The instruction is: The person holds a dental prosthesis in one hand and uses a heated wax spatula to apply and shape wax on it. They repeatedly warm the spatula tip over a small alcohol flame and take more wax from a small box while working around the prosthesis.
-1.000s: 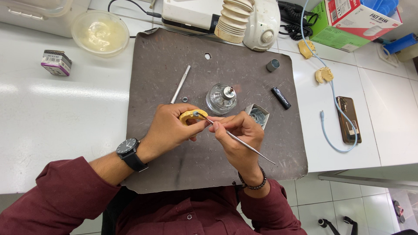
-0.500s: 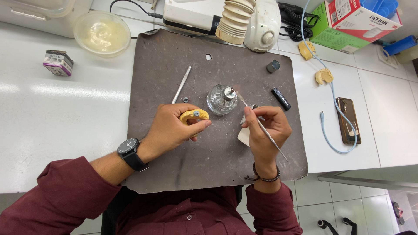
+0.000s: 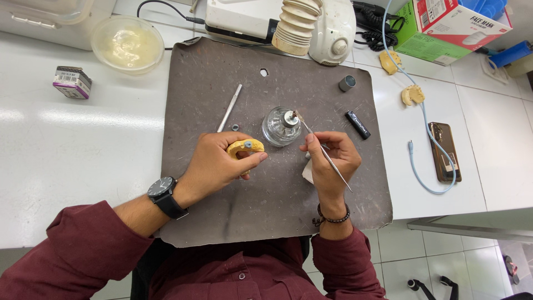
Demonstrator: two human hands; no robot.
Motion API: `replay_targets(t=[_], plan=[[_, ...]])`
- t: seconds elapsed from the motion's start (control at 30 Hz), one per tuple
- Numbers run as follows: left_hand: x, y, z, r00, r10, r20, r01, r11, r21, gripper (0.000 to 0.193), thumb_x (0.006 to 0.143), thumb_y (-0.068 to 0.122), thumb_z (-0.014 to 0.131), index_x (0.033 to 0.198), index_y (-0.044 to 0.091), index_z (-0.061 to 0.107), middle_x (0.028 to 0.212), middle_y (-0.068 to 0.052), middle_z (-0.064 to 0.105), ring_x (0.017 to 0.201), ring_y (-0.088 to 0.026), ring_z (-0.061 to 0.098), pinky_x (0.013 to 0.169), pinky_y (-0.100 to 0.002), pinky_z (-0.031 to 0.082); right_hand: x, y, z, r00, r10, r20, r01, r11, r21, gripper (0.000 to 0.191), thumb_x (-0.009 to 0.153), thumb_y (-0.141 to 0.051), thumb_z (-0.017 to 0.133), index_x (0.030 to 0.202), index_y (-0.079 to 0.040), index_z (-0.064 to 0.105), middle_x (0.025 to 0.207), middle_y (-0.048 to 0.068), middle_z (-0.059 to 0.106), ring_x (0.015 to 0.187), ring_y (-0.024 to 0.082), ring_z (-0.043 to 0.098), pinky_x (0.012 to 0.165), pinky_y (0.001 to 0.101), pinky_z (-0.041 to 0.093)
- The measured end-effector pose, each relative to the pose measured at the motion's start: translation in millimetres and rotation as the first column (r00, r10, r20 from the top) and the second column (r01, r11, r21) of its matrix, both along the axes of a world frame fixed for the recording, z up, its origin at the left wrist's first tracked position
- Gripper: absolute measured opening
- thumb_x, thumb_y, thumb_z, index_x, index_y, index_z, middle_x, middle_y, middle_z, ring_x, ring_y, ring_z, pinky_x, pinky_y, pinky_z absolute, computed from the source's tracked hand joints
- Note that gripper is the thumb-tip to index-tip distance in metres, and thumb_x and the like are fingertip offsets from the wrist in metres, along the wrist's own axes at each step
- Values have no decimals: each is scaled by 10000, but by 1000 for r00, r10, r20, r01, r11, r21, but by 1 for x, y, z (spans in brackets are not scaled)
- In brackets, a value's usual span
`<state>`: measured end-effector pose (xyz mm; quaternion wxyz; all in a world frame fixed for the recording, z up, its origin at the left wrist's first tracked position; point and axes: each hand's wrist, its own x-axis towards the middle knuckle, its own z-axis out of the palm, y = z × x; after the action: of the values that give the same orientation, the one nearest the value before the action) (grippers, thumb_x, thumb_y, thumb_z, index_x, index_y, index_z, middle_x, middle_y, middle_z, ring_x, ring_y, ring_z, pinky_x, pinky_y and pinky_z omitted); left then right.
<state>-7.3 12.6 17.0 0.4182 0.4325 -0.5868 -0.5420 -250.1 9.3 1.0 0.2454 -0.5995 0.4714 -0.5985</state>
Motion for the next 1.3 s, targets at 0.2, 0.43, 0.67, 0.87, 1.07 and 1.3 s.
replay_targets(t=[0.2,0.43,0.67,0.87,1.07,1.3], plan=[[0,0,0,1000,0,2,0,1000,-14,270,852,240,795,1014,25,786,766,-41,784,592,-77,744,518,-209,609,-1,-1,-2,1000,17,18,-17,1000,-13,88,986,2,729,1006,40,652,906,140,726,801,192,764,712,271,665],[0,-1,1,1000,6,8,-6,1000,-7,252,853,239,796,999,34,794,754,-36,779,585,-71,733,512,-208,600,2,-1,2,998,33,46,-33,999,-6,86,981,8,731,1012,35,655,914,127,721,806,187,760,715,269,664],[2,0,4,1000,3,12,-3,1000,-7,237,859,234,793,994,39,797,759,-24,773,596,-61,732,513,-199,607,-35,4,14,993,117,-33,-117,993,15,133,964,59,770,1077,48,701,1051,118,695,937,145,685,803,218,578],[4,-1,5,1000,5,3,-5,1000,4,246,855,234,796,999,35,798,753,-21,766,586,-63,723,509,-201,602,-109,-2,34,990,95,-107,-68,971,231,103,944,54,763,1029,30,710,967,122,753,926,185,734,810,221,599],[3,-1,4,999,31,14,-31,999,26,246,850,225,802,992,25,791,734,-29,750,579,-68,714,505,-204,592,-124,-10,33,929,280,-243,-173,908,382,109,889,79,704,857,-6,643,889,89,726,1131,272,749,862,265,648],[4,-2,4,999,16,49,-16,1000,10,243,849,233,795,993,37,790,740,-17,761,577,-61,724,502,-197,603,-114,-14,38,874,221,-433,-34,917,398,149,855,63,727,773,-9,625,798,95,725,1084,248,772,781,278,641]])
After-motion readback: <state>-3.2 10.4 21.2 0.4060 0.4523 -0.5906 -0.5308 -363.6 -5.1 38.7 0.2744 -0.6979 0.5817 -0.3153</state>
